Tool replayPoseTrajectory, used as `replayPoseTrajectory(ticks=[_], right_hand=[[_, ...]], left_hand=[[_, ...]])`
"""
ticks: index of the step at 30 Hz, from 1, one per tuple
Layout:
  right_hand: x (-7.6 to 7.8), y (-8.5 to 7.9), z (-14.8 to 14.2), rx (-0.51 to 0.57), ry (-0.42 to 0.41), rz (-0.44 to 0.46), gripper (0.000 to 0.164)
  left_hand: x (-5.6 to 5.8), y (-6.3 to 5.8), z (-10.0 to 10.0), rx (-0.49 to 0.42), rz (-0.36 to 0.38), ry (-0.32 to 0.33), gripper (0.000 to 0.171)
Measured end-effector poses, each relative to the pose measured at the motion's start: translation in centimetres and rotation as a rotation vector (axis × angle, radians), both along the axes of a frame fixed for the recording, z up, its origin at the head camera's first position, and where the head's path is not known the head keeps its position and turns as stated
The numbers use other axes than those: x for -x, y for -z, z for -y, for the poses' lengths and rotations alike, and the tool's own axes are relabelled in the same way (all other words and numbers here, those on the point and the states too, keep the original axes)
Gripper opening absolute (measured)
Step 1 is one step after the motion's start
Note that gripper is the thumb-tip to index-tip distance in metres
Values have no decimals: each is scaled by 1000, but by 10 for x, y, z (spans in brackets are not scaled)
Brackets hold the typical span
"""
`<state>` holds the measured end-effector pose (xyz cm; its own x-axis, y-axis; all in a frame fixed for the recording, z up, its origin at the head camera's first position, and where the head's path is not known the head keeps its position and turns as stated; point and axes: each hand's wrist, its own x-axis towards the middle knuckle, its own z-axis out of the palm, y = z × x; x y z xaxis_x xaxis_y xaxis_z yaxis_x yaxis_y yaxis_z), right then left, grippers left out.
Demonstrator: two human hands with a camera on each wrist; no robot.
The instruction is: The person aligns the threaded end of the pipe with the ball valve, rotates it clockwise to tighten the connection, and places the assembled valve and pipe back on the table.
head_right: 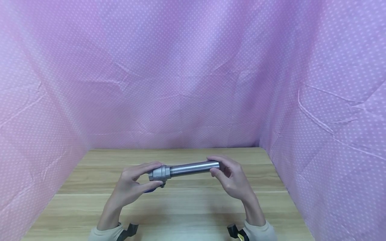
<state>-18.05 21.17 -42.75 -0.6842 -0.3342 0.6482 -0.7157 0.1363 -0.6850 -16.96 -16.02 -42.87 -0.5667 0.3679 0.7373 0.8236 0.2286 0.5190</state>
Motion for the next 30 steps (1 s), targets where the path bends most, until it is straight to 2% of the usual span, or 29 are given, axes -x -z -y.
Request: replayPoseTrajectory(ticks=[5,12,20,30], right_hand=[[-1,-3,1,24,-47,36,48],[-2,-3,1,24,7,20,45],[1,-2,-3,-16,19,-7,40],[2,-1,-2,13,-40,23,49]], left_hand=[[0,0,0,-1,5,-2,57],[2,0,-1,0,-5,5,59],[2,0,-1,-4,-4,17,58],[2,0,-1,2,-1,-4,58]])
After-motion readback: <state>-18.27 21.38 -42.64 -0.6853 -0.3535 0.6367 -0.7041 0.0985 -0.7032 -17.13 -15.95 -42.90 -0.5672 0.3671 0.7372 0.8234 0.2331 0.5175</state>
